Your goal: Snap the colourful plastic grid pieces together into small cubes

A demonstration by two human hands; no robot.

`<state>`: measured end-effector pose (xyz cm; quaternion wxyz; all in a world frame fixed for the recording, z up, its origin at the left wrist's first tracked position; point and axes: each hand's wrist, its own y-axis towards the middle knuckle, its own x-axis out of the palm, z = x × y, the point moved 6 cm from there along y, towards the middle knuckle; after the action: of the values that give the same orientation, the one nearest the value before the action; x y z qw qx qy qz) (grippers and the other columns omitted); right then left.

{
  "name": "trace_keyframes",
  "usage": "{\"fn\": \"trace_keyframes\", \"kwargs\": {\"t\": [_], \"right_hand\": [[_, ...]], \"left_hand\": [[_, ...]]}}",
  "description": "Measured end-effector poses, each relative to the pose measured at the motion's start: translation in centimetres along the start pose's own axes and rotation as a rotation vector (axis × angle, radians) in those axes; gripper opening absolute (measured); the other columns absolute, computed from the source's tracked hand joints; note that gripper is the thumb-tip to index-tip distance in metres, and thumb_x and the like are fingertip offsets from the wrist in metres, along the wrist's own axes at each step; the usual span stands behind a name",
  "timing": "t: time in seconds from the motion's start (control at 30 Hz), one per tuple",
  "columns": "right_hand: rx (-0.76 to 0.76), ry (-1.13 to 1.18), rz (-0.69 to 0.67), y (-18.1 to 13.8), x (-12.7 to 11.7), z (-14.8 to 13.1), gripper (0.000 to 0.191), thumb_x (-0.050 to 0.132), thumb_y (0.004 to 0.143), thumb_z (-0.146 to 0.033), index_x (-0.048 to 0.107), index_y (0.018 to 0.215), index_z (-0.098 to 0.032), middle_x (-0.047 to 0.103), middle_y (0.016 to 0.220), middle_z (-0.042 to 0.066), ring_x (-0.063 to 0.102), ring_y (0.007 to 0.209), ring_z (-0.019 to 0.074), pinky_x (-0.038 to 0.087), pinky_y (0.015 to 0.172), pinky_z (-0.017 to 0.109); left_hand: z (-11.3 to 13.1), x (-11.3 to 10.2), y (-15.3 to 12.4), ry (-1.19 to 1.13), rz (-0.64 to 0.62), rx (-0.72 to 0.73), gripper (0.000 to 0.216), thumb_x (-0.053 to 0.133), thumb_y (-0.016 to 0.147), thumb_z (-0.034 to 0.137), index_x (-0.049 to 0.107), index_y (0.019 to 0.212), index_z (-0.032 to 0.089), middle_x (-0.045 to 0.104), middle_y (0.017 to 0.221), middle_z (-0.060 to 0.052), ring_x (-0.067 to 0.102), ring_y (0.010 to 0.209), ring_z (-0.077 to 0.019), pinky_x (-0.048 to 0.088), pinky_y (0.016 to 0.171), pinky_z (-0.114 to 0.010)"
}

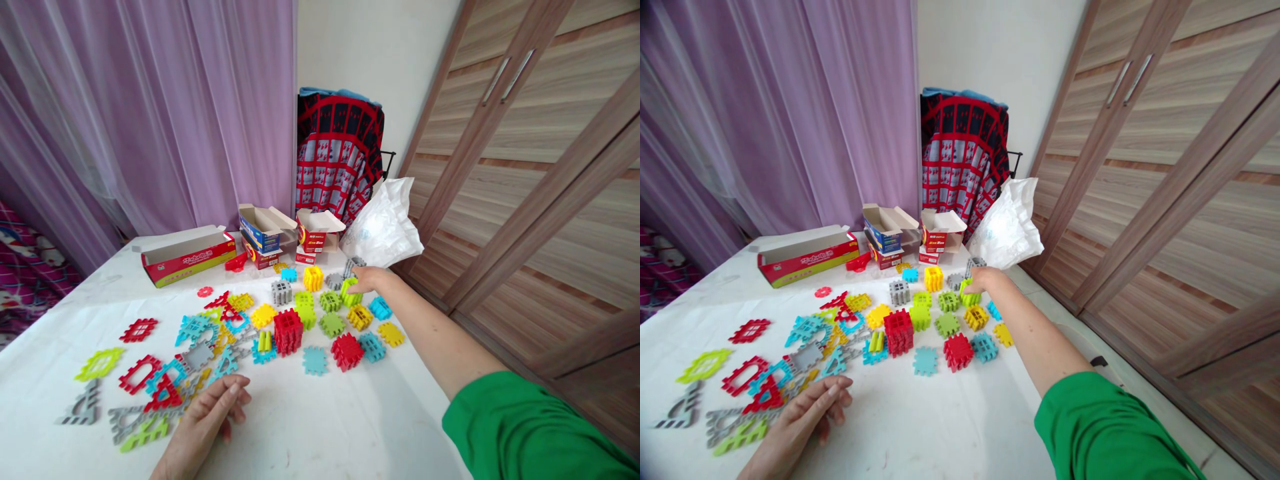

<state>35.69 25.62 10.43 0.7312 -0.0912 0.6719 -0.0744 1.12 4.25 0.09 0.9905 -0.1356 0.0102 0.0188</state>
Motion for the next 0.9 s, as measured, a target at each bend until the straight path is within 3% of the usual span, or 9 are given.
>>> {"fn": "trace_keyframes", "kwargs": {"t": [0.07, 0.17, 0.27, 0.33, 0.43, 0.57, 0.7, 0.83, 0.9], "right_hand": [[0.003, 0.03, 0.059, -0.4, -0.9, 0.6, 0.06, 0.076, 0.066, -0.042, 0.065, 0.119, -0.016, 0.067, 0.121, 0.014, 0.064, 0.106, 0.0286, 0.048, 0.084, 0.032], [0.055, 0.069, 0.197, -1.7, -2.4, 1.8, 0.04, 0.06, 0.082, -0.043, 0.067, 0.114, -0.021, 0.069, 0.116, 0.009, 0.064, 0.104, 0.0253, 0.047, 0.077, 0.029], [0.112, 0.256, 0.474, -4.3, -3.1, 2.3, 0.033, 0.044, 0.089, -0.036, 0.069, 0.106, -0.023, 0.073, 0.104, 0.006, 0.066, 0.096, 0.0212, 0.046, 0.071, 0.027], [0.074, 0.493, 0.671, -6.6, -2.3, 1.4, 0.031, 0.044, 0.087, -0.035, 0.071, 0.093, -0.022, 0.074, 0.085, 0.004, 0.067, 0.08, 0.0189, 0.045, 0.065, 0.025], [-0.081, 0.754, 0.799, -10.0, 0.8, -2.1, 0.032, 0.046, 0.085, -0.041, 0.071, 0.083, -0.019, 0.069, 0.065, 0.003, 0.063, 0.061, 0.0171, 0.044, 0.058, 0.025], [-0.261, 0.878, 0.802, -14.3, 5.6, -9.1, 0.032, 0.047, 0.087, -0.041, 0.07, 0.081, -0.02, 0.068, 0.06, 0.002, 0.061, 0.054, 0.0154, 0.044, 0.055, 0.023], [-0.437, 0.865, 0.73, -16.8, 9.1, -15.7, 0.028, 0.046, 0.09, -0.032, 0.07, 0.083, -0.021, 0.073, 0.07, 0.004, 0.066, 0.06, 0.0151, 0.044, 0.058, 0.021], [-0.54, 0.806, 0.657, -17.4, 11.5, -19.0, 0.027, 0.044, 0.089, -0.026, 0.069, 0.081, -0.021, 0.072, 0.069, 0.002, 0.067, 0.06, 0.0148, 0.044, 0.057, 0.02], [-0.56, 0.781, 0.62, -17.3, 12.3, -19.5, 0.028, 0.043, 0.089, -0.027, 0.069, 0.08, -0.022, 0.072, 0.068, 0.002, 0.067, 0.061, 0.0153, 0.044, 0.058, 0.021]], "left_hand": [[-0.1, 0.0, 0.1, 0.002, -0.005, 0.004, 0.069, 0.069, 0.051, 0.078, 0.071, 0.087, 0.019, 0.068, 0.07, -0.004, 0.058, 0.055, -0.0152, 0.043, 0.039, -0.022], [-0.3, -0.1, 0.2, -0.002, -0.009, 0.011, 0.069, 0.069, 0.052, 0.078, 0.07, 0.087, 0.019, 0.068, 0.071, -0.004, 0.058, 0.056, -0.0149, 0.043, 0.039, -0.022], [-0.3, 0.0, 0.3, -0.016, -0.01, 0.016, 0.07, 0.069, 0.051, 0.078, 0.069, 0.087, 0.018, 0.068, 0.07, -0.003, 0.057, 0.055, -0.014, 0.043, 0.039, -0.021], [-0.2, 0.0, 0.2, -0.029, -0.007, 0.02, 0.07, 0.069, 0.051, 0.078, 0.069, 0.087, 0.018, 0.067, 0.07, -0.003, 0.057, 0.054, -0.0133, 0.042, 0.039, -0.021], [0.0, 0.2, 0.0, -0.057, -0.007, 0.03, 0.067, 0.07, 0.053, 0.075, 0.068, 0.087, 0.018, 0.066, 0.07, -0.001, 0.056, 0.052, -0.0114, 0.04, 0.038, -0.019], [0.0, 0.5, -0.1, -0.114, -0.018, 0.064, 0.064, 0.071, 0.054, 0.073, 0.066, 0.084, 0.017, 0.064, 0.069, 0.0, 0.055, 0.05, -0.0095, 0.038, 0.037, -0.019], [-0.3, 0.4, 0.0, -0.175, 0.014, 0.089, 0.06, 0.072, 0.057, 0.07, 0.065, 0.085, 0.017, 0.064, 0.069, 0.0, 0.055, 0.048, -0.0089, 0.037, 0.036, -0.018], [-0.5, -0.5, -0.2, -0.186, 0.041, 0.108, 0.055, 0.071, 0.061, 0.066, 0.064, 0.086, 0.017, 0.066, 0.072, -0.001, 0.055, 0.048, -0.0088, 0.038, 0.038, -0.019], [0.0, -2.0, -0.3, -0.07, 0.098, 0.165, 0.053, 0.065, 0.066, 0.067, 0.065, 0.086, 0.017, 0.068, 0.074, -0.003, 0.058, 0.051, -0.0102, 0.042, 0.041, -0.02]]}}
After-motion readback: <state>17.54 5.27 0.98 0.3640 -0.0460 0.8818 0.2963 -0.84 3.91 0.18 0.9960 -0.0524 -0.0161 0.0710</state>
